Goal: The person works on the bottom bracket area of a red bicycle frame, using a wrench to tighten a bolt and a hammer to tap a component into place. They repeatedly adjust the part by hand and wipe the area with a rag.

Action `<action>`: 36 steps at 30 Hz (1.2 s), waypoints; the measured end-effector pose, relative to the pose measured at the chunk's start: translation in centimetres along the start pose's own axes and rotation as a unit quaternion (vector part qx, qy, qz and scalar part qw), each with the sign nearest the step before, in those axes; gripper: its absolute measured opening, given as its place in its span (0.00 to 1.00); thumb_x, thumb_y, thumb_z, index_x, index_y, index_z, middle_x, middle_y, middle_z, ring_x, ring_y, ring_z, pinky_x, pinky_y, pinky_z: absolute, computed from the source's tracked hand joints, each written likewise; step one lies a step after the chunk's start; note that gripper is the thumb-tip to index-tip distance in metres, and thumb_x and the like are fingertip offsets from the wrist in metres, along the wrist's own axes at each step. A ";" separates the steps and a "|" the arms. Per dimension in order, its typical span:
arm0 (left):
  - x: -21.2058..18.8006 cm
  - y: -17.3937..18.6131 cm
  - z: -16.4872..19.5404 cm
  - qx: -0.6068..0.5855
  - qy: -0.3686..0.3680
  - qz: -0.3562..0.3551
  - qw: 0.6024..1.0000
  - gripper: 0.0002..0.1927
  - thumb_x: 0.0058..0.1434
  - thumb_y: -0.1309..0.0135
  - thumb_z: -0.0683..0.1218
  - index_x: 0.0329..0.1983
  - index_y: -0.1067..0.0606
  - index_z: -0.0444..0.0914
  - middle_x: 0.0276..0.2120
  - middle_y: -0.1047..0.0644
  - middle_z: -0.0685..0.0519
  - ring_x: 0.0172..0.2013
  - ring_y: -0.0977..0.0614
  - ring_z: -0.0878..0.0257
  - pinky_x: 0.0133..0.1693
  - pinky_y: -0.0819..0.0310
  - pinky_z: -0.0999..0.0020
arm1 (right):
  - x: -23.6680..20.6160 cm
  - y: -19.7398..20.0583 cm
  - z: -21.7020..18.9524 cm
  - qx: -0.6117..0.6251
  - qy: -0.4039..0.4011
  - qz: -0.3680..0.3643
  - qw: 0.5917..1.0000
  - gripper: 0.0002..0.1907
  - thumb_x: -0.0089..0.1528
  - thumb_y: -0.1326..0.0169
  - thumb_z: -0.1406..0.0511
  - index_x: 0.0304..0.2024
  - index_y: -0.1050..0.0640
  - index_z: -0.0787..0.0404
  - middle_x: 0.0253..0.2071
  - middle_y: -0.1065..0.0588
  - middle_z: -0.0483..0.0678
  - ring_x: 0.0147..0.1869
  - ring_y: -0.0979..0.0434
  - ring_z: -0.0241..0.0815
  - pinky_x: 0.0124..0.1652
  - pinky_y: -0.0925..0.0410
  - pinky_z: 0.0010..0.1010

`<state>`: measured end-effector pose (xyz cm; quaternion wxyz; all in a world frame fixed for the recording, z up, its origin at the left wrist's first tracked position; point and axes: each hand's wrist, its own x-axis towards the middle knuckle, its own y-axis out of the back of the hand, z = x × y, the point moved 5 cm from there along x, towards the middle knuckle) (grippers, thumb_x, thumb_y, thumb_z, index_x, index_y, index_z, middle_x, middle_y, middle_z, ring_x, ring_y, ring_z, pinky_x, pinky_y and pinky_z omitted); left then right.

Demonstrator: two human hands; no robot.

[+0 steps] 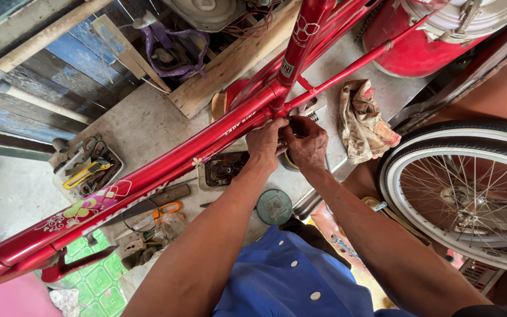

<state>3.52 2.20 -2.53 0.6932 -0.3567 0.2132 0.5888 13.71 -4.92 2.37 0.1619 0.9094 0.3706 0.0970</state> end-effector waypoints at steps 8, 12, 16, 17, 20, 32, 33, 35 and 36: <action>-0.2 -0.5 0.0 -0.010 -0.028 0.047 0.998 0.13 0.46 0.30 0.45 0.27 0.22 0.34 0.25 0.20 0.51 0.24 0.21 0.62 0.27 0.26 0.66 | 0.2 0.1 0.6 0.006 -0.002 -0.031 1.000 0.18 0.61 0.40 0.62 0.49 0.18 0.66 0.40 0.16 0.52 0.42 0.13 0.39 0.46 0.24 0.28; -0.5 -0.7 0.2 -0.023 -0.055 0.074 0.995 0.13 0.45 0.30 0.45 0.26 0.22 0.33 0.26 0.20 0.51 0.24 0.21 0.62 0.26 0.26 0.64 | 0.4 0.0 0.5 0.038 -0.023 -0.047 0.998 0.23 0.57 0.39 0.62 0.52 0.22 0.67 0.41 0.16 0.53 0.43 0.14 0.41 0.45 0.25 0.30; -0.7 -0.6 0.1 -0.023 -0.045 0.083 0.995 0.13 0.44 0.29 0.46 0.25 0.21 0.33 0.28 0.20 0.52 0.27 0.20 0.63 0.28 0.23 0.65 | 0.4 0.1 0.0 -0.009 -0.008 -0.023 1.000 0.20 0.57 0.37 0.62 0.47 0.20 0.68 0.41 0.16 0.54 0.45 0.14 0.42 0.47 0.24 0.30; -0.7 -0.6 0.1 -0.023 -0.045 0.075 0.996 0.13 0.44 0.30 0.46 0.26 0.20 0.34 0.29 0.20 0.52 0.27 0.20 0.63 0.28 0.23 0.66 | 0.3 0.1 0.0 -0.005 -0.010 -0.021 1.000 0.20 0.58 0.37 0.61 0.47 0.20 0.68 0.41 0.16 0.54 0.44 0.14 0.42 0.46 0.24 0.30; -0.8 -0.5 0.1 -0.016 -0.043 0.074 0.996 0.13 0.44 0.29 0.46 0.26 0.20 0.34 0.30 0.19 0.51 0.27 0.20 0.63 0.28 0.24 0.67 | 0.2 0.1 -0.1 0.009 -0.013 -0.028 0.999 0.19 0.58 0.38 0.61 0.48 0.19 0.68 0.40 0.16 0.54 0.43 0.13 0.42 0.45 0.24 0.31; -1.4 -1.0 0.3 -0.056 -0.014 -0.008 0.998 0.13 0.53 0.36 0.50 0.25 0.25 0.37 0.22 0.24 0.53 0.20 0.27 0.65 0.22 0.34 0.71 | 0.6 0.5 -0.3 -0.024 0.017 -0.050 0.998 0.18 0.59 0.37 0.59 0.45 0.18 0.66 0.39 0.16 0.53 0.42 0.14 0.43 0.45 0.24 0.32; -1.3 -0.9 0.3 -0.068 -0.007 -0.014 0.998 0.15 0.55 0.39 0.51 0.24 0.27 0.36 0.20 0.26 0.51 0.18 0.29 0.64 0.20 0.37 0.71 | 0.7 0.4 -0.3 -0.023 0.014 -0.044 0.999 0.19 0.58 0.35 0.59 0.44 0.18 0.66 0.39 0.16 0.53 0.42 0.14 0.43 0.45 0.24 0.32; -0.9 -0.7 0.4 -0.098 0.011 0.005 0.995 0.13 0.55 0.42 0.50 0.24 0.28 0.38 0.21 0.27 0.53 0.18 0.31 0.64 0.19 0.39 0.69 | 0.7 0.3 -0.6 -0.029 0.027 -0.045 0.998 0.20 0.56 0.33 0.58 0.44 0.19 0.66 0.39 0.16 0.53 0.42 0.14 0.43 0.45 0.24 0.32; -0.7 -0.6 0.4 -0.112 0.020 0.015 0.993 0.12 0.56 0.43 0.50 0.24 0.29 0.39 0.21 0.28 0.54 0.17 0.31 0.64 0.19 0.40 0.68 | 0.7 0.2 -0.7 -0.031 0.033 -0.045 0.998 0.21 0.55 0.33 0.58 0.44 0.19 0.66 0.39 0.16 0.53 0.42 0.14 0.43 0.44 0.25 0.32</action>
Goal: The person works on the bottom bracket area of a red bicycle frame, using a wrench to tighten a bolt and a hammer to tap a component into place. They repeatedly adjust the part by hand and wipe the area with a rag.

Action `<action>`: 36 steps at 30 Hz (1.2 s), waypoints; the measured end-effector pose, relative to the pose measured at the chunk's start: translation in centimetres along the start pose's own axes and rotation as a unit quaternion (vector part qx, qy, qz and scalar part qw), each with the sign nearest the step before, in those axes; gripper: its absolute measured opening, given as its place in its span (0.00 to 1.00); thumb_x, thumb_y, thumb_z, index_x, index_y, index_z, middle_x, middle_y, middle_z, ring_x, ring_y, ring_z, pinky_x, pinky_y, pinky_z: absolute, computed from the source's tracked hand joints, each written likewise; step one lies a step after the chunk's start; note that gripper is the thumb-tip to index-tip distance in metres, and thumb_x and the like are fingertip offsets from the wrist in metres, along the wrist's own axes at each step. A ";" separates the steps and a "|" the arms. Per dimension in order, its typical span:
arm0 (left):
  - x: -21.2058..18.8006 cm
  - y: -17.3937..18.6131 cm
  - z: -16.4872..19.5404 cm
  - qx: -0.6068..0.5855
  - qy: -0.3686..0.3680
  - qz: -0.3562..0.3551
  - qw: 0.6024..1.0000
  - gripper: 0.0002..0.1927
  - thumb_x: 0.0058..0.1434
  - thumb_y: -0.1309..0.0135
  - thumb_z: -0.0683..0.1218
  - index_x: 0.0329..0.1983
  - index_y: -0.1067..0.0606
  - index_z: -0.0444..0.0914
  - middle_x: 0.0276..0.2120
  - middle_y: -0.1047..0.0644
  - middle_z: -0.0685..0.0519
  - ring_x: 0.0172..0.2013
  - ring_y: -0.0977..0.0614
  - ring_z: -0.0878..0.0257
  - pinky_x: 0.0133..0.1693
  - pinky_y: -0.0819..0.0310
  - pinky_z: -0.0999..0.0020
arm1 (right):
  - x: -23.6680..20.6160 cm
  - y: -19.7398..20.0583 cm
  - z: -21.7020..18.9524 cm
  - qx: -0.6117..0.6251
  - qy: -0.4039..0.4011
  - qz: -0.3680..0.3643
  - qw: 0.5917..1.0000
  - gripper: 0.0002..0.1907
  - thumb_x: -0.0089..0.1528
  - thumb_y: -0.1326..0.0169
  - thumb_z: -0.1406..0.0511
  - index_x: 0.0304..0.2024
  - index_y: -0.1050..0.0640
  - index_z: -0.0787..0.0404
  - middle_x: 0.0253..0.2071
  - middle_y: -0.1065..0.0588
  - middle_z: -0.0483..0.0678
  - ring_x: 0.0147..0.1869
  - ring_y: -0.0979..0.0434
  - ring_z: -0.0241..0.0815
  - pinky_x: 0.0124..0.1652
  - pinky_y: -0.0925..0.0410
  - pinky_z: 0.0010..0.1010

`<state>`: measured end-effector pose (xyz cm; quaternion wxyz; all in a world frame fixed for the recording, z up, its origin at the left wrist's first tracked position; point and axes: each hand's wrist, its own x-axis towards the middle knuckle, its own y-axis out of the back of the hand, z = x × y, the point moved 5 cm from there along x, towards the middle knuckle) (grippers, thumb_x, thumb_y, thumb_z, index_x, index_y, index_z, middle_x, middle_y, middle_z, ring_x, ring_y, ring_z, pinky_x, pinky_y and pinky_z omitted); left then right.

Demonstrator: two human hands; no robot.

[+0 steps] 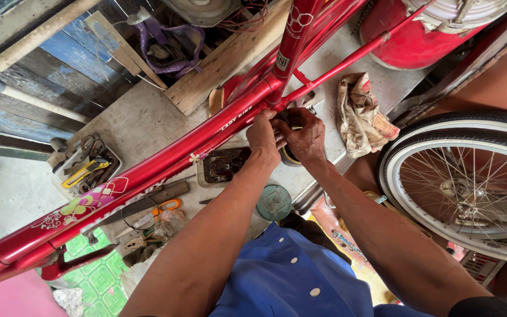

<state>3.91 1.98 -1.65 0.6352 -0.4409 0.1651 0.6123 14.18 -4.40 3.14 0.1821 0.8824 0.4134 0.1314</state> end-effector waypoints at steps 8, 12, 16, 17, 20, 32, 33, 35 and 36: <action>0.3 0.2 -0.4 0.036 0.028 0.012 0.999 0.10 0.53 0.42 0.49 0.27 0.27 0.38 0.24 0.26 0.53 0.24 0.25 0.60 0.27 0.28 0.63 | -0.4 0.2 -0.2 -0.017 0.001 0.023 1.000 0.20 0.57 0.35 0.57 0.44 0.18 0.65 0.39 0.17 0.53 0.42 0.14 0.43 0.45 0.24 0.33; 0.2 0.4 -0.4 0.062 0.014 0.017 0.998 0.10 0.52 0.40 0.49 0.30 0.24 0.38 0.27 0.24 0.54 0.27 0.23 0.62 0.30 0.28 0.63 | -0.8 0.2 -0.1 -0.009 -0.015 0.024 1.000 0.19 0.57 0.36 0.58 0.44 0.17 0.64 0.38 0.16 0.52 0.41 0.14 0.43 0.44 0.24 0.32; 0.7 0.7 -0.7 0.086 -0.006 0.013 0.996 0.12 0.50 0.36 0.49 0.31 0.23 0.37 0.27 0.24 0.53 0.26 0.23 0.62 0.27 0.29 0.65 | -0.9 0.2 0.0 0.000 -0.039 0.027 0.999 0.19 0.57 0.36 0.58 0.44 0.18 0.65 0.37 0.16 0.52 0.39 0.15 0.41 0.43 0.25 0.32; 0.8 0.8 -0.8 0.083 -0.009 0.005 0.996 0.13 0.51 0.34 0.49 0.31 0.23 0.37 0.27 0.24 0.53 0.26 0.24 0.62 0.27 0.28 0.65 | -0.9 0.2 0.0 0.006 -0.046 0.027 0.999 0.19 0.57 0.36 0.57 0.44 0.18 0.65 0.37 0.16 0.52 0.39 0.15 0.40 0.42 0.25 0.31; 1.3 0.7 -1.1 0.072 -0.028 -0.013 0.997 0.12 0.50 0.33 0.48 0.30 0.22 0.37 0.27 0.23 0.54 0.25 0.24 0.64 0.26 0.27 0.67 | -1.0 0.1 0.1 0.018 -0.056 0.020 0.998 0.20 0.58 0.37 0.57 0.46 0.18 0.64 0.36 0.16 0.52 0.38 0.15 0.39 0.42 0.25 0.30; 1.3 0.7 -1.4 0.054 -0.018 0.013 0.998 0.12 0.48 0.30 0.46 0.33 0.19 0.37 0.28 0.22 0.55 0.26 0.25 0.64 0.31 0.26 0.66 | 0.0 0.1 0.3 -0.023 -0.010 0.032 0.999 0.19 0.56 0.35 0.59 0.43 0.19 0.65 0.38 0.16 0.52 0.42 0.14 0.43 0.45 0.25 0.32; 1.2 0.7 -1.4 0.050 -0.016 0.011 0.999 0.12 0.48 0.30 0.46 0.33 0.19 0.37 0.29 0.22 0.55 0.26 0.25 0.64 0.31 0.26 0.66 | 0.0 0.0 0.3 -0.029 -0.015 0.030 0.999 0.18 0.56 0.35 0.59 0.42 0.19 0.64 0.38 0.16 0.52 0.42 0.14 0.43 0.45 0.24 0.32; 1.0 0.7 -1.3 0.054 -0.014 0.013 0.998 0.13 0.47 0.29 0.46 0.33 0.18 0.37 0.29 0.22 0.54 0.26 0.25 0.64 0.31 0.26 0.66 | -0.2 0.1 0.4 -0.020 -0.017 0.031 0.999 0.18 0.56 0.35 0.59 0.43 0.19 0.64 0.38 0.16 0.52 0.42 0.14 0.43 0.44 0.24 0.32; 0.9 0.7 -1.3 0.056 -0.012 0.014 0.998 0.13 0.46 0.29 0.46 0.33 0.18 0.37 0.29 0.22 0.54 0.26 0.25 0.64 0.31 0.27 0.66 | -0.2 0.1 0.4 -0.015 -0.019 0.030 0.999 0.18 0.56 0.35 0.59 0.43 0.19 0.64 0.38 0.17 0.52 0.42 0.14 0.43 0.44 0.24 0.32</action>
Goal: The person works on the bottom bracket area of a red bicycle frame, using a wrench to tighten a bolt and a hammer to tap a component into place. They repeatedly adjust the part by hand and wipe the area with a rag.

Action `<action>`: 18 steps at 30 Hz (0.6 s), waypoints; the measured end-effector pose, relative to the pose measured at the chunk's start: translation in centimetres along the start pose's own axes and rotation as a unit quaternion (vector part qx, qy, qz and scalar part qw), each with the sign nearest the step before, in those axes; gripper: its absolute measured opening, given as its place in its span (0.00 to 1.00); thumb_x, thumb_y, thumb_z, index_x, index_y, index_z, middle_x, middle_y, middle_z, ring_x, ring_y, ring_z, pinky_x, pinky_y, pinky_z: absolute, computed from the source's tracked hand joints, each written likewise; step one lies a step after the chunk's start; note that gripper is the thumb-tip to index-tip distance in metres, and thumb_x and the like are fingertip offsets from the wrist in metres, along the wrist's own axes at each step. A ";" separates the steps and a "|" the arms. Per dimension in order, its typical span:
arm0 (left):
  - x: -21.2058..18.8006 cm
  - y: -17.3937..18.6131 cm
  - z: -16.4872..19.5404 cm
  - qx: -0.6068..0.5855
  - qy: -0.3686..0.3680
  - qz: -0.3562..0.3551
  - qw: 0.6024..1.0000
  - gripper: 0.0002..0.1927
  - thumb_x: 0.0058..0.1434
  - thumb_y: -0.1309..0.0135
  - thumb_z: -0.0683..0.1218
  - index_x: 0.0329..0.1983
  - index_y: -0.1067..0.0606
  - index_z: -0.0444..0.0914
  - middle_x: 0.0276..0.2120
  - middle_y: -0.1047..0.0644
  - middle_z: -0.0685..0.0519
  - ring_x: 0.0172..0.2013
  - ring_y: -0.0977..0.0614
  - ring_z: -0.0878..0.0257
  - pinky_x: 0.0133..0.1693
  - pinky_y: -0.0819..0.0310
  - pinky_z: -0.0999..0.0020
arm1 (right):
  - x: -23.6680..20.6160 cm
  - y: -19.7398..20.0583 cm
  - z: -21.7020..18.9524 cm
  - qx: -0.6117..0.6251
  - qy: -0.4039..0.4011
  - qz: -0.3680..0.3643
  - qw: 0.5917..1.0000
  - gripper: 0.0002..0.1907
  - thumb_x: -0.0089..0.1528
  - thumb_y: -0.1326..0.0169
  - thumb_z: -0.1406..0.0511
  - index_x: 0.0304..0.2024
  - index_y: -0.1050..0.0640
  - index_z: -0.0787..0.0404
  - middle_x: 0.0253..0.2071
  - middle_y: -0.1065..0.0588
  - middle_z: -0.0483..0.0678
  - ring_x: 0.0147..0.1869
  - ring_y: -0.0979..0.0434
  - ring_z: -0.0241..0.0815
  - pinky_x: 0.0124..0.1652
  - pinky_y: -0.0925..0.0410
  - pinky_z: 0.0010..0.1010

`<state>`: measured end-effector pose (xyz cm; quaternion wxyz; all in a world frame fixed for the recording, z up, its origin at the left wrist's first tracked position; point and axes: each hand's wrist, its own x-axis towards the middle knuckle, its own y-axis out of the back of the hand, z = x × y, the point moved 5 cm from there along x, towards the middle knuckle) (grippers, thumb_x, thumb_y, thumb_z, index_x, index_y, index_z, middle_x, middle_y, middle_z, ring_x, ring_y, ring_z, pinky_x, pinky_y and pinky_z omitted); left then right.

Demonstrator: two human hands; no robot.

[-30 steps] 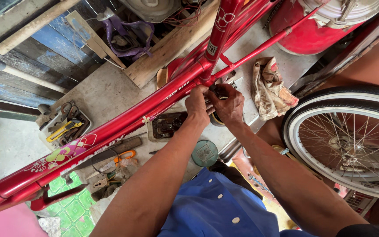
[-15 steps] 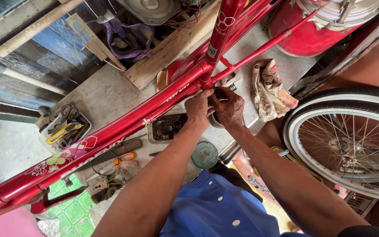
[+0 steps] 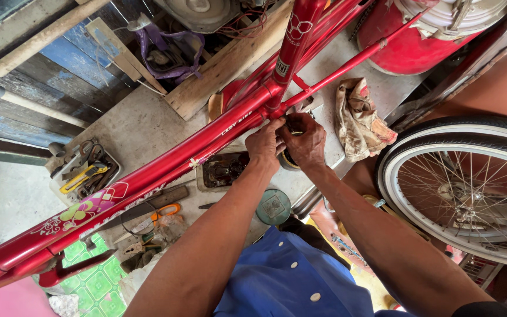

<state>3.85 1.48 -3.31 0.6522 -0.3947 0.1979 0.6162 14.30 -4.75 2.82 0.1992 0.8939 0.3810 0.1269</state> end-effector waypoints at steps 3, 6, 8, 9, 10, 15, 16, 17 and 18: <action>-0.4 0.1 0.2 -0.002 0.003 0.001 1.000 0.12 0.48 0.30 0.46 0.32 0.19 0.37 0.28 0.23 0.56 0.26 0.25 0.65 0.30 0.28 0.66 | 0.0 -0.1 0.4 0.015 -0.016 -0.021 1.000 0.19 0.57 0.36 0.59 0.45 0.19 0.65 0.40 0.16 0.52 0.42 0.14 0.42 0.45 0.24 0.32; -0.8 0.2 0.4 -0.024 0.007 -0.015 1.000 0.09 0.53 0.38 0.48 0.31 0.24 0.39 0.26 0.25 0.57 0.27 0.23 0.65 0.30 0.27 0.66 | 0.1 -0.1 0.3 0.034 0.014 -0.016 0.999 0.24 0.55 0.33 0.61 0.49 0.23 0.69 0.42 0.17 0.54 0.45 0.15 0.42 0.46 0.24 0.31; -0.9 0.1 0.7 -0.027 0.012 -0.021 0.999 0.08 0.54 0.39 0.47 0.30 0.24 0.39 0.26 0.25 0.57 0.25 0.25 0.65 0.29 0.29 0.66 | 0.2 -0.3 0.8 0.041 -0.016 -0.030 0.999 0.26 0.56 0.33 0.61 0.51 0.24 0.69 0.43 0.17 0.54 0.45 0.15 0.42 0.46 0.24 0.31; -1.0 0.0 0.8 -0.027 0.015 -0.024 0.999 0.07 0.54 0.40 0.46 0.30 0.24 0.38 0.25 0.25 0.56 0.24 0.26 0.65 0.29 0.29 0.66 | 0.3 -0.4 1.1 0.045 -0.031 -0.037 0.998 0.27 0.56 0.33 0.61 0.52 0.24 0.69 0.43 0.17 0.54 0.45 0.15 0.41 0.46 0.24 0.31; -1.1 -0.1 0.9 -0.036 0.016 -0.028 0.999 0.08 0.55 0.40 0.47 0.30 0.24 0.38 0.25 0.26 0.56 0.24 0.26 0.65 0.29 0.30 0.65 | 0.2 -0.4 1.2 0.071 -0.036 -0.040 0.996 0.27 0.55 0.33 0.62 0.52 0.25 0.70 0.43 0.17 0.54 0.45 0.15 0.41 0.45 0.24 0.31; -1.5 -0.1 1.1 -0.031 0.029 -0.042 0.998 0.08 0.56 0.45 0.48 0.30 0.24 0.38 0.25 0.22 0.53 0.24 0.21 0.64 0.29 0.28 0.67 | -0.2 -0.7 2.7 0.302 -0.177 -0.073 0.934 0.21 0.57 0.36 0.66 0.51 0.23 0.67 0.41 0.17 0.51 0.39 0.18 0.39 0.36 0.29 0.29; -1.5 -0.1 1.1 -0.034 0.028 -0.034 0.998 0.08 0.57 0.45 0.48 0.30 0.24 0.38 0.24 0.22 0.54 0.24 0.21 0.64 0.28 0.28 0.67 | -0.3 -0.9 3.1 0.343 -0.226 -0.074 0.909 0.19 0.58 0.37 0.65 0.49 0.22 0.67 0.39 0.18 0.50 0.37 0.19 0.39 0.35 0.28 0.29; -1.5 0.0 1.2 -0.037 0.028 -0.026 0.999 0.08 0.57 0.44 0.47 0.29 0.24 0.38 0.24 0.23 0.54 0.24 0.21 0.64 0.27 0.28 0.67 | -0.4 -1.0 3.4 0.381 -0.274 -0.074 0.880 0.17 0.59 0.38 0.64 0.47 0.22 0.66 0.37 0.19 0.49 0.36 0.19 0.39 0.34 0.28 0.29; -1.5 0.0 1.1 -0.040 0.028 -0.018 0.999 0.08 0.57 0.44 0.47 0.29 0.24 0.37 0.23 0.23 0.54 0.23 0.20 0.63 0.27 0.27 0.68 | -0.6 -1.1 3.7 0.419 -0.320 -0.074 0.847 0.16 0.59 0.39 0.63 0.46 0.21 0.66 0.36 0.19 0.47 0.35 0.20 0.39 0.33 0.28 0.30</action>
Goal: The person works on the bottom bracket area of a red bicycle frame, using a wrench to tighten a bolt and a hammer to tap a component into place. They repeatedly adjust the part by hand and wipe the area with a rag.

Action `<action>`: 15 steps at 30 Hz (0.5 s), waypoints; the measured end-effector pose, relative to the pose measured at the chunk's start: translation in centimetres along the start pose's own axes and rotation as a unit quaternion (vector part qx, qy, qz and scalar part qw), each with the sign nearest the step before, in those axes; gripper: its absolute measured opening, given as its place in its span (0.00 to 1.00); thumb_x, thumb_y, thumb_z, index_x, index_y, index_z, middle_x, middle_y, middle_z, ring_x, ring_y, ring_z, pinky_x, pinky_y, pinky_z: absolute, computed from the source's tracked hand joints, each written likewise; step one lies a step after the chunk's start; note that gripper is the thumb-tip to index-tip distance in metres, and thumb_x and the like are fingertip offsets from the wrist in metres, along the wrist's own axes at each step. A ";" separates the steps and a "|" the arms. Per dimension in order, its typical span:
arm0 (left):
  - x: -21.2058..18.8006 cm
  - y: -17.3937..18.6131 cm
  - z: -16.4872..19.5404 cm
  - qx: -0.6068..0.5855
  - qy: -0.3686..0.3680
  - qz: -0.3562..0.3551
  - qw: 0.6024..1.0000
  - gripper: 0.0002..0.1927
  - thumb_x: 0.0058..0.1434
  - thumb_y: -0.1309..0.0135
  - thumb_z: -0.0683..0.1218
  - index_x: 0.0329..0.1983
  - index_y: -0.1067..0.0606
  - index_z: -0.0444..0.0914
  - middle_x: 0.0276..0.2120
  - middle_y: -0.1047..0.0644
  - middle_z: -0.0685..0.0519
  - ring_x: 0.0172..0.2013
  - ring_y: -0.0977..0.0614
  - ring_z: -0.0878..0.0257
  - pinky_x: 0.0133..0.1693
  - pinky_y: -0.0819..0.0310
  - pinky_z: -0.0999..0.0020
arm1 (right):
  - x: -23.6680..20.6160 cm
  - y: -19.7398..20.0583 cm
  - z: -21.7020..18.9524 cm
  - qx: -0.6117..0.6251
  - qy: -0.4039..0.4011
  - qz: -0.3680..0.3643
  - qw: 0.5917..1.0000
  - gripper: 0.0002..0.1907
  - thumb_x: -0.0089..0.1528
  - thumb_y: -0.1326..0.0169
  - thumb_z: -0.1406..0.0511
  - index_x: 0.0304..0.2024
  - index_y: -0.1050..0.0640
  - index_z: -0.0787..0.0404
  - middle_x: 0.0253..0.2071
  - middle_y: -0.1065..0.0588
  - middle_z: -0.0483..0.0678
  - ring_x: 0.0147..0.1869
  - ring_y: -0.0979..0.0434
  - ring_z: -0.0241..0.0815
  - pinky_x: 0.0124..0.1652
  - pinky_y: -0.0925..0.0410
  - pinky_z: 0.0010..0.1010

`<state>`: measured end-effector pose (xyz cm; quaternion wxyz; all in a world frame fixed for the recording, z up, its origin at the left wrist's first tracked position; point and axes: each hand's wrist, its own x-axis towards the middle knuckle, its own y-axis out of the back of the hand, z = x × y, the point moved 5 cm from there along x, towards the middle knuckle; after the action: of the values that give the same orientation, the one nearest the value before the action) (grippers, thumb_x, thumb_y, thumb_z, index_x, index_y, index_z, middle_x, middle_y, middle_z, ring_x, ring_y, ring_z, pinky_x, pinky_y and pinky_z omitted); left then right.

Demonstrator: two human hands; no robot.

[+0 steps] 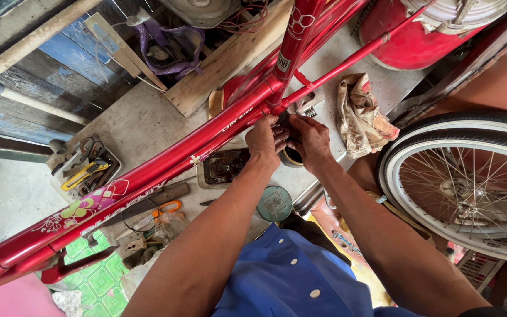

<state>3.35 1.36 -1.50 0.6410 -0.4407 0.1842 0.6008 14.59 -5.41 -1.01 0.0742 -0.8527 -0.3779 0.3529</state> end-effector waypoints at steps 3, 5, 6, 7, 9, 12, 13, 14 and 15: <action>0.0 0.1 0.5 0.024 -0.052 0.028 0.998 0.09 0.56 0.42 0.45 0.25 0.24 0.36 0.21 0.22 0.53 0.19 0.25 0.65 0.22 0.33 0.69 | 0.3 -0.6 0.2 0.006 -0.054 -0.050 0.997 0.17 0.62 0.39 0.58 0.42 0.21 0.67 0.35 0.20 0.50 0.34 0.22 0.42 0.32 0.29 0.31; -0.1 0.3 0.6 0.016 -0.057 0.046 0.997 0.09 0.55 0.42 0.45 0.24 0.25 0.36 0.20 0.25 0.54 0.18 0.27 0.66 0.20 0.36 0.69 | 0.6 -0.7 0.4 0.036 -0.094 -0.042 0.994 0.17 0.61 0.38 0.58 0.43 0.21 0.66 0.37 0.20 0.51 0.35 0.21 0.41 0.32 0.29 0.31; -0.1 0.5 0.7 0.012 -0.059 0.055 0.997 0.09 0.54 0.42 0.45 0.23 0.25 0.36 0.19 0.26 0.54 0.17 0.29 0.66 0.20 0.38 0.68 | 0.7 -0.8 0.6 0.051 -0.115 -0.038 0.991 0.17 0.61 0.38 0.59 0.44 0.21 0.66 0.38 0.20 0.52 0.36 0.21 0.40 0.32 0.28 0.30; -0.2 0.7 0.8 0.012 -0.056 0.068 0.996 0.08 0.54 0.42 0.45 0.23 0.25 0.36 0.19 0.26 0.54 0.18 0.29 0.66 0.20 0.38 0.68 | 0.8 -0.9 0.8 0.069 -0.132 -0.045 0.988 0.18 0.61 0.38 0.58 0.44 0.21 0.65 0.39 0.21 0.52 0.37 0.21 0.40 0.32 0.28 0.29; -0.3 1.0 1.0 0.012 -0.052 0.090 0.995 0.08 0.53 0.41 0.45 0.23 0.25 0.37 0.20 0.25 0.55 0.18 0.28 0.66 0.20 0.38 0.69 | 1.0 -1.2 1.2 0.104 -0.162 -0.061 0.979 0.18 0.61 0.39 0.57 0.46 0.22 0.64 0.39 0.21 0.51 0.38 0.20 0.39 0.33 0.28 0.27; -0.4 1.2 1.1 0.037 -0.039 0.104 0.993 0.08 0.54 0.40 0.45 0.24 0.25 0.37 0.21 0.25 0.56 0.18 0.28 0.67 0.21 0.37 0.69 | 1.4 -1.1 1.5 0.137 -0.176 -0.060 0.973 0.19 0.62 0.38 0.60 0.48 0.22 0.67 0.41 0.21 0.53 0.39 0.19 0.39 0.33 0.26 0.25; -0.4 1.1 1.2 0.034 -0.040 0.094 0.994 0.08 0.54 0.40 0.46 0.25 0.25 0.37 0.21 0.25 0.56 0.19 0.28 0.67 0.22 0.37 0.69 | 1.5 -1.3 1.5 0.151 -0.180 -0.070 0.970 0.18 0.62 0.38 0.61 0.47 0.22 0.67 0.41 0.21 0.54 0.39 0.19 0.40 0.33 0.26 0.25; -0.4 1.0 1.1 0.032 -0.040 0.085 0.995 0.08 0.54 0.40 0.46 0.25 0.25 0.37 0.22 0.24 0.56 0.19 0.27 0.67 0.22 0.37 0.69 | 1.6 -1.4 1.6 0.165 -0.183 -0.079 0.966 0.17 0.62 0.38 0.62 0.47 0.23 0.68 0.41 0.21 0.54 0.39 0.20 0.41 0.33 0.26 0.24; -0.4 0.9 1.1 0.029 -0.040 0.075 0.996 0.08 0.54 0.40 0.46 0.26 0.24 0.37 0.22 0.24 0.55 0.19 0.27 0.67 0.23 0.36 0.69 | 1.6 -1.5 1.5 0.178 -0.186 -0.088 0.962 0.17 0.62 0.38 0.63 0.47 0.23 0.69 0.41 0.21 0.55 0.39 0.20 0.41 0.33 0.25 0.24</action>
<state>2.12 1.86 -0.92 0.6138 -0.3826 0.2081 0.6584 13.47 -3.46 -2.47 0.1838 -0.7087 -0.3893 0.5589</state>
